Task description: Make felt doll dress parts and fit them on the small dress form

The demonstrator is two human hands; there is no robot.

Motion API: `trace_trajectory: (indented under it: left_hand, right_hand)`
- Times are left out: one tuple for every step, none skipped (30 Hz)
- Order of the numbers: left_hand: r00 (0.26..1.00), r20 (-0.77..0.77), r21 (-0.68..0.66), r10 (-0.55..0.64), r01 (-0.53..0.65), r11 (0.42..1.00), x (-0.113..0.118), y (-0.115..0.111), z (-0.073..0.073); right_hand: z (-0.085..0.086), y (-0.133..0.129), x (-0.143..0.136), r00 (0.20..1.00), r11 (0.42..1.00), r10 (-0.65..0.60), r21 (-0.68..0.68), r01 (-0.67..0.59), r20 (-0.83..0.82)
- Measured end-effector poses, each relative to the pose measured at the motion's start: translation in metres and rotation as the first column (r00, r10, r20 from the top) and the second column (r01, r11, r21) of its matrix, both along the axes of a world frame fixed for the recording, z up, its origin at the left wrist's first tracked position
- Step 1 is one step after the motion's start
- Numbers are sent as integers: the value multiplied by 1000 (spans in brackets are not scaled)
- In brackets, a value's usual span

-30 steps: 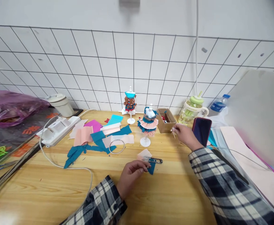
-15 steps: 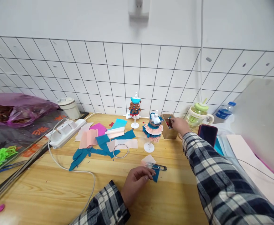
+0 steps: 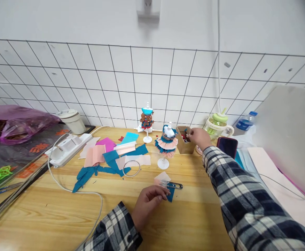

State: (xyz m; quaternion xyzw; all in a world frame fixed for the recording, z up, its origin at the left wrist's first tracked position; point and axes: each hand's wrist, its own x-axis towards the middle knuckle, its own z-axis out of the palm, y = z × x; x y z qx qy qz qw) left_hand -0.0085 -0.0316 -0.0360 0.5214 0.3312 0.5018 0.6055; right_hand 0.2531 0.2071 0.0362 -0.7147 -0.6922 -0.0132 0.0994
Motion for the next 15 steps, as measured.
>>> trace_trajectory:
  left_hand:
    - [1000, 1, 2, -3, 3, 1000, 0, 0, 0]
    - [1000, 0, 1, -6, 6, 1000, 0, 0, 1]
    - [1000, -4, -2, -5, 5, 1000, 0, 0, 2]
    - [1000, -9, -4, -3, 3, 1000, 0, 1, 3]
    - [1000, -14, -6, -2, 2, 1000, 0, 1, 4]
    - [1000, -20, -7, 1, -1, 1000, -1, 1, 4]
    - [1000, -25, -7, 2, -2, 1000, -1, 0, 5]
    - [999, -33, -3, 1, -1, 1000, -1, 0, 5]
    - [999, -44, 4, 0, 0, 1000, 0, 0, 5]
    - [998, -57, 14, -2, 3, 1000, 0, -1, 5]
    - [997, -71, 24, -5, 6, 1000, 0, -1, 4]
    - [997, -82, 34, -7, 10, 999, 0, -1, 4]
    - [996, -89, 42, -10, 13, 999, 0, -1, 3]
    - [996, -93, 48, -10, 14, 999, 0, -1, 3]
    - [995, -95, 53, -8, 14, 999, 0, -1, 2]
  right_hand:
    - [0, 0, 1, 1000, 1000, 6, -8, -6, -1]
    - [0, 0, 2, 1000, 1000, 19, -16, -19, -2]
    - [0, 1, 3, 999, 999, 37, -23, -37, -2]
    - [1, 1, 3, 998, 998, 57, -26, -57, -3]
    - [1, 1, 4, 997, 997, 78, -26, -78, -5]
    - [1, 1, 4, 995, 995, 98, -23, -98, -9]
    - [1, 0, 4, 993, 993, 116, -17, -116, -14]
    - [1, 0, 5, 992, 992, 128, -6, -128, -21]
    - [2, 0, 5, 991, 991, 131, 11, -130, -29]
    - [2, -1, 5, 992, 992, 121, 32, -120, -36]
    - [2, -1, 6, 994, 994, 100, 54, -97, -42]
    - [2, -1, 6, 996, 995, 72, 73, -68, -48]
    - [2, -1, 6, 998, 996, 43, 86, -39, -55]
    - [2, -2, 7, 998, 996, 22, 92, -16, -64]
    - [2, -2, 7, 997, 996, 9, 93, -3, -75]
